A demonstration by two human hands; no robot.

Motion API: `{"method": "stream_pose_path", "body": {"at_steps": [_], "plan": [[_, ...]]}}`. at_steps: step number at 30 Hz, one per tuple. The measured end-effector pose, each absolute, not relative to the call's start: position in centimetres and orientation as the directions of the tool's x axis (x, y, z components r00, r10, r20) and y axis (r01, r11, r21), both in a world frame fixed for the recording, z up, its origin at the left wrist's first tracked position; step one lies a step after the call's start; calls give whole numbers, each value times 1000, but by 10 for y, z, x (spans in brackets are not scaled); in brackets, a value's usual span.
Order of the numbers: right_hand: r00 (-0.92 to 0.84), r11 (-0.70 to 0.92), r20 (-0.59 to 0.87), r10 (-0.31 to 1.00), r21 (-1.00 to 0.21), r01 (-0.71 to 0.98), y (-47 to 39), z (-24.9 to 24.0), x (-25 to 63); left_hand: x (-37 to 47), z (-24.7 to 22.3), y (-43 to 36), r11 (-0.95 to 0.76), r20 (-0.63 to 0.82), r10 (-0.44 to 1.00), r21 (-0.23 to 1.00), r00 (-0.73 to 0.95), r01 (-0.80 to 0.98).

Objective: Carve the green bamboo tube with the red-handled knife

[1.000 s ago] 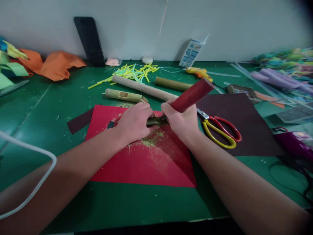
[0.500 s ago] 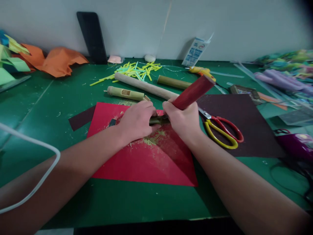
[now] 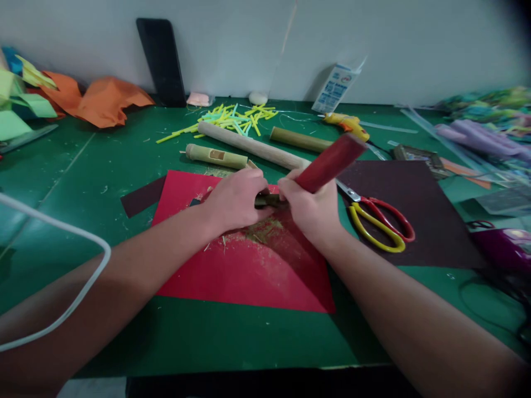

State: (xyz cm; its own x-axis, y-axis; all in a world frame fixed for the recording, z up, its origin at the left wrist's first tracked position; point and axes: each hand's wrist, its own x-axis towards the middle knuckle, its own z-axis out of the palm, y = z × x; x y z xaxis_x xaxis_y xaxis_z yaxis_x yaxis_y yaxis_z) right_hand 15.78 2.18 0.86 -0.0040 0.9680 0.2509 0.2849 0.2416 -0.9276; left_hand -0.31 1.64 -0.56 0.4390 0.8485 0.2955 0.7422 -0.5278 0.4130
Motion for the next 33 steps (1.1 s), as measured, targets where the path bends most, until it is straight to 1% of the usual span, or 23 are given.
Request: {"method": "stream_pose_path", "body": {"at_steps": [3,12,17,23,27,33], "plan": [[54,240,259,964,-943,232,25,8,156,-1,-4,16,-500,271,865,393,422,772],[38,267,292,956,-914,306,28,10,154,-1,-3,14,-496,254,867,365,428,788],[48,273,302,952,-910,311,29,8,153,-2,-4,16,-515,235,857,393,459,762],[-36,259,261,965,-916,307,25,8,156,-5,-5,18,-536,260,844,407,469,740],[47,261,280,959,-933,247,26,8,154,-5,-5,18,-531,269,847,379,458,758],[39,278,302,953,-915,291,29,7,152,-4,-5,18,-514,263,857,398,442,760]]}}
